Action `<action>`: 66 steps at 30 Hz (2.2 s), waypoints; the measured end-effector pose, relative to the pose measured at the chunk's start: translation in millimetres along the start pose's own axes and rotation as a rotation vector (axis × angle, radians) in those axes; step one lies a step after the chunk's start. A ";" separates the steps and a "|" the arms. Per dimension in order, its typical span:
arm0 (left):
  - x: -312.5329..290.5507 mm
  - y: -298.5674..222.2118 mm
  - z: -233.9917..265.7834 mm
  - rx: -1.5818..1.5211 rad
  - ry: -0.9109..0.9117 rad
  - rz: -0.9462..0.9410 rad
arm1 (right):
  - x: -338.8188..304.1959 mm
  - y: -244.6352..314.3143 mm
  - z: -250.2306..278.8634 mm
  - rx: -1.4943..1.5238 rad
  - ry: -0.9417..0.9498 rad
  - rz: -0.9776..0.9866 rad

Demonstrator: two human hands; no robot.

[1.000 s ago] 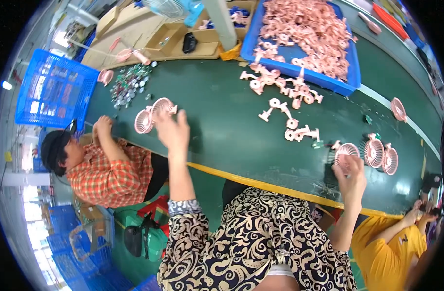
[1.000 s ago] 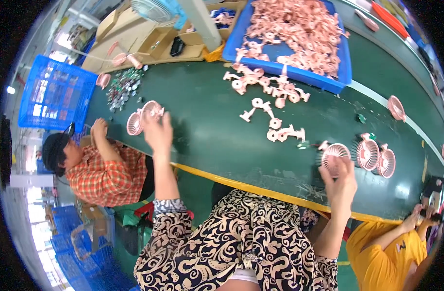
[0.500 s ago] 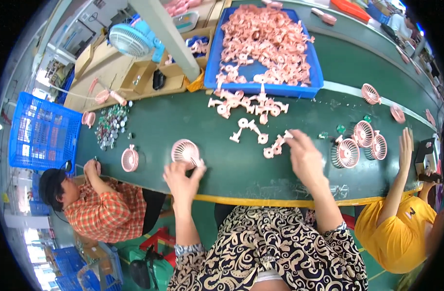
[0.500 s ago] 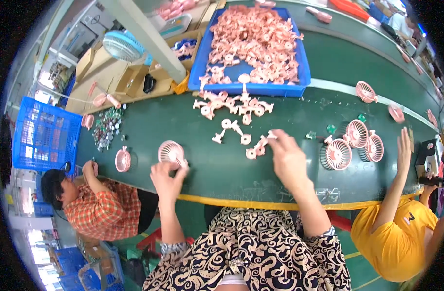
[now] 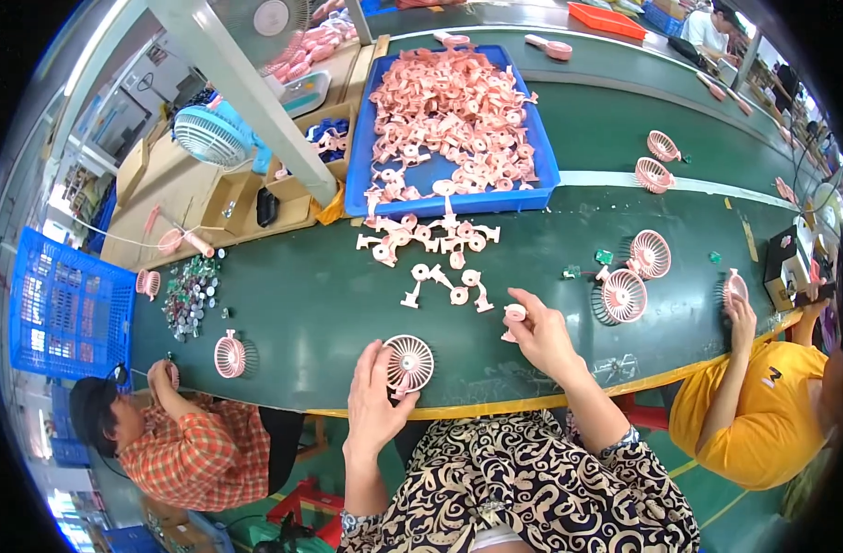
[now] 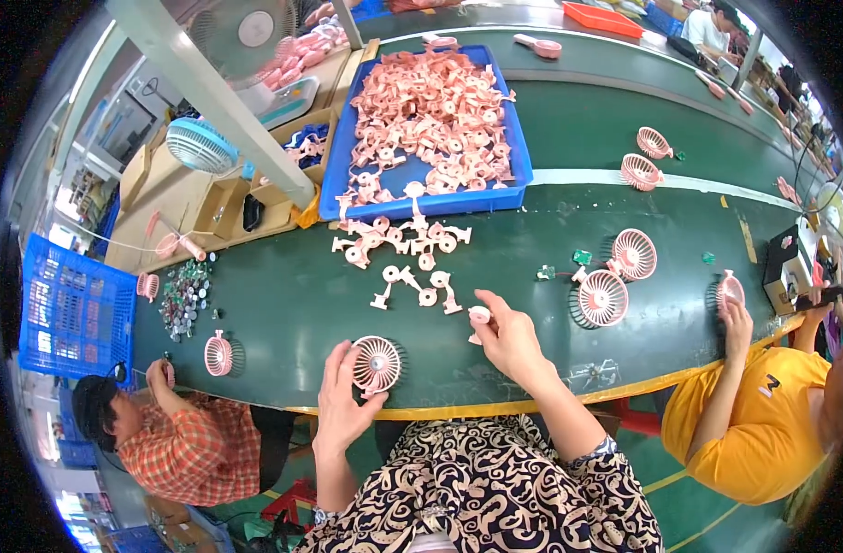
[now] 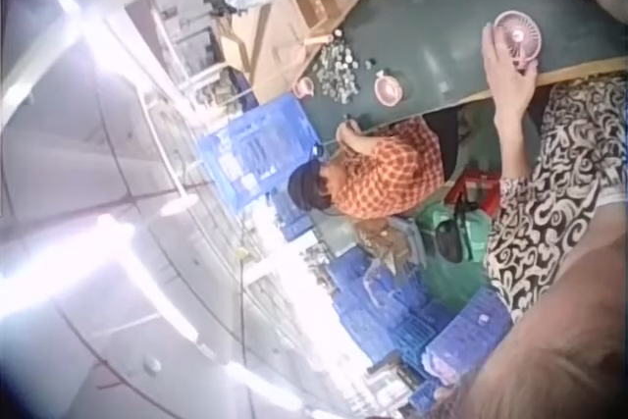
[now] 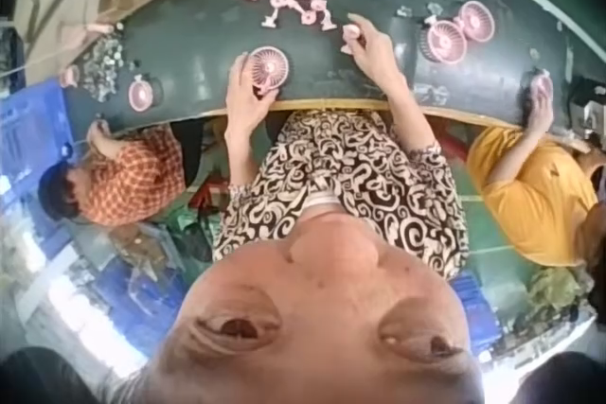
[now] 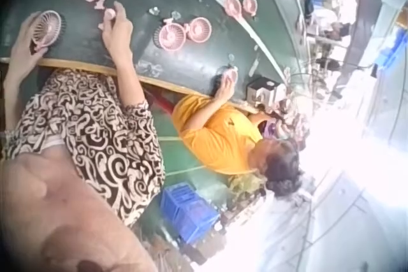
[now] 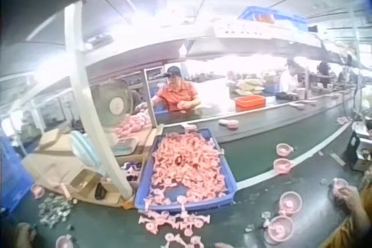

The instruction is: The person assembles mini fan components by hand, taking grilles and stem pieces from the table, fitting them together, and sliding the assembled units down the workbench.

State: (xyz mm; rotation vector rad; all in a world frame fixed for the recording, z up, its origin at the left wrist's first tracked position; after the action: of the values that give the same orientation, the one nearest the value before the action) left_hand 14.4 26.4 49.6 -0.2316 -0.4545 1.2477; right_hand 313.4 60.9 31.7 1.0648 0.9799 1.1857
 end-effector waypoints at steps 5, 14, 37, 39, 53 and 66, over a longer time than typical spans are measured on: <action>-5.2 7.5 6.4 0.130 0.126 0.217 | -3.0 -40.6 16.3 -0.398 -0.174 0.281; -6.0 15.3 2.1 0.282 0.011 0.363 | -14.1 -43.4 51.5 -0.717 -0.307 0.377; -8.0 11.9 -2.4 0.026 -0.079 0.211 | -21.6 -28.7 59.2 -0.622 -0.239 0.206; -6.8 7.1 -5.2 0.006 -0.076 0.188 | -19.4 -16.6 45.3 -0.553 -0.136 0.117; -10.7 -0.9 -32.9 -0.216 0.000 0.238 | -29.1 15.9 -73.5 -0.481 0.243 0.592; 5.7 -15.2 -29.3 -0.140 0.030 0.306 | -22.6 18.0 -87.5 -0.948 0.377 0.611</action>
State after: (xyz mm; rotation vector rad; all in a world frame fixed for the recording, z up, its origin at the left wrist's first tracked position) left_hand 42.1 29.3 31.0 -0.4513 -0.4942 1.5104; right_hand 222.0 49.5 30.2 0.3546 0.2324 2.1102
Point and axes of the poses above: each hand's wrist, its own x-axis towards the middle knuckle, its own z-axis out of the back of the hand, y = z × x, the point moved 2 cm from there along x, towards the middle knuckle, and after that the axes turned 8 degrees about x, right-handed, at the moved point
